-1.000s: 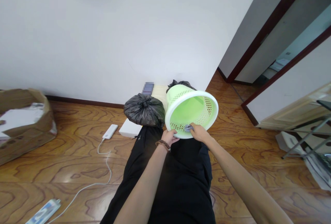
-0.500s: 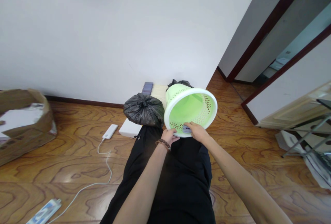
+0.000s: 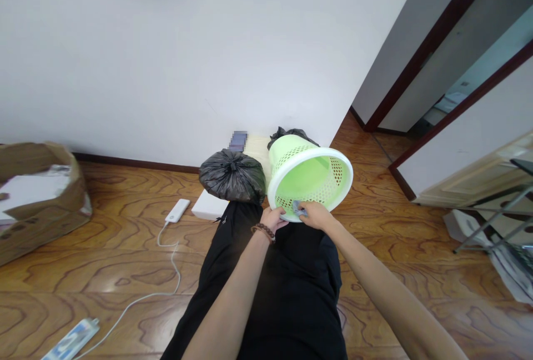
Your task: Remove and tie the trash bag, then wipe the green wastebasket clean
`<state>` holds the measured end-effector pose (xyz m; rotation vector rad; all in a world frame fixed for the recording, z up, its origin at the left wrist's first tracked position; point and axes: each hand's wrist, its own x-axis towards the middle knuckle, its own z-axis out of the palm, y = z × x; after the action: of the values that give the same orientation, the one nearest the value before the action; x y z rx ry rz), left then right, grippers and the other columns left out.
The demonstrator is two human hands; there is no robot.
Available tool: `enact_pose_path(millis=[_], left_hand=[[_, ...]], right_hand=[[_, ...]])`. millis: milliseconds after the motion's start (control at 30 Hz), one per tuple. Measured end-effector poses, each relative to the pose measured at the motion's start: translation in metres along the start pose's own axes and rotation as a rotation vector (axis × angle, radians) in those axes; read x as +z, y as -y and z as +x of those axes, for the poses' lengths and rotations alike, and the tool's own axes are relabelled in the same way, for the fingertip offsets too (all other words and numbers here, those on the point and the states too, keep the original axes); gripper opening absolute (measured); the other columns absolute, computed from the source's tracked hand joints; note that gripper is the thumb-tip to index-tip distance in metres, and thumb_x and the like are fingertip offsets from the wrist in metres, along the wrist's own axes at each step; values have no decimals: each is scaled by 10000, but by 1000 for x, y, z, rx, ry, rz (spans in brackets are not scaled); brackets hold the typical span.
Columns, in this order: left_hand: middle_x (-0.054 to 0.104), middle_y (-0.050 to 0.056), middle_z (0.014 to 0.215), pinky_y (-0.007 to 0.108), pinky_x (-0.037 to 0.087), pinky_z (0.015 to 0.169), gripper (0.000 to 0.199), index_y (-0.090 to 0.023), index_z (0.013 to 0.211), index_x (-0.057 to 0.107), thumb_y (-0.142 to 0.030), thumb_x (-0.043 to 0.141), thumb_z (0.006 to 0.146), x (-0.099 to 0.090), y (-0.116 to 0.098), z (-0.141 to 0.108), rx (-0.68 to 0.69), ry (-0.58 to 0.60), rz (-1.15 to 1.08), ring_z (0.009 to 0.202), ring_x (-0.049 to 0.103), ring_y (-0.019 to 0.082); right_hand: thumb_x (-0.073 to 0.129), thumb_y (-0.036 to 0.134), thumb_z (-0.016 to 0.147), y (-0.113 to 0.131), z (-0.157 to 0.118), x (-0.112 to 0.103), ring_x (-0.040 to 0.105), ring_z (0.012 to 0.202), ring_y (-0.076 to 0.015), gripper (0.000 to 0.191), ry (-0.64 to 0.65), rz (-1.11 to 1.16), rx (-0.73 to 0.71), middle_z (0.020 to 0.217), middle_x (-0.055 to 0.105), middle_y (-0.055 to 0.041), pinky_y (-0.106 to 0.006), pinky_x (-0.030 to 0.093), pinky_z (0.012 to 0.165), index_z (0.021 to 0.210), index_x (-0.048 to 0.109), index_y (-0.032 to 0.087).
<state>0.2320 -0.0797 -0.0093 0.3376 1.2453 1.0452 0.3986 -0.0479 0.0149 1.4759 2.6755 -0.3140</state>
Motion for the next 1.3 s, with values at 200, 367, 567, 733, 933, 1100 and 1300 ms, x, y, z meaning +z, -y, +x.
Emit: enact_pose_path(millis=[200, 367, 567, 733, 933, 1100, 1300], left_hand=[[649, 171, 973, 406, 549, 717, 327, -95, 972, 526, -51, 568, 651, -2, 0, 1, 14, 26, -51, 802, 660, 249], [654, 164, 973, 402, 549, 723, 337, -102, 974, 531, -52, 586, 645, -5, 2, 5, 4, 19, -50, 808, 661, 246], [663, 158, 930, 390, 547, 728, 313, -98, 943, 556, -63, 613, 637, -10, 4, 7, 13, 3, 14, 813, 660, 249], [661, 160, 936, 397, 546, 732, 333, -97, 963, 539, -59, 601, 638, -5, 1, 1, -7, 11, -31, 817, 660, 248], [649, 169, 985, 415, 546, 734, 337, -104, 970, 521, -53, 583, 643, -5, 0, -3, -8, 50, -79, 821, 661, 251], [651, 174, 972, 418, 544, 742, 339, -99, 966, 527, -49, 597, 639, -7, 0, -3, -16, 50, -48, 832, 660, 258], [654, 171, 965, 406, 545, 744, 336, -91, 981, 530, -44, 575, 651, -4, -1, -4, -19, 60, -29, 831, 658, 248]], right_hand=[[425, 98, 801, -7, -2, -9, 559, 940, -222, 275, -67, -188, 160, 994, 635, -114, -281, 376, 754, 1043, 541, 157], [486, 210, 815, -9, -3, -9, 569, 936, -228, 264, -19, -112, 189, 982, 646, -122, -275, 376, 760, 1061, 554, 147], [375, 325, 897, -4, 7, -1, 591, 888, -195, 322, 83, 99, 78, 961, 670, -93, -251, 369, 754, 975, 639, 159], [367, 285, 908, -9, 13, -2, 578, 896, -178, 323, 35, 127, 139, 977, 646, -107, -245, 364, 789, 965, 652, 144], [530, 315, 830, -10, 17, 1, 541, 1003, -187, 254, -32, 136, 120, 1098, 583, -111, -249, 353, 865, 986, 642, 149], [588, 285, 778, -13, 16, 0, 565, 946, -191, 249, 82, 139, 77, 1016, 636, -83, -251, 374, 817, 992, 642, 169], [646, 321, 736, -15, 12, 0, 549, 929, -183, 303, -37, 124, 261, 998, 612, -85, -262, 373, 796, 987, 581, 164]])
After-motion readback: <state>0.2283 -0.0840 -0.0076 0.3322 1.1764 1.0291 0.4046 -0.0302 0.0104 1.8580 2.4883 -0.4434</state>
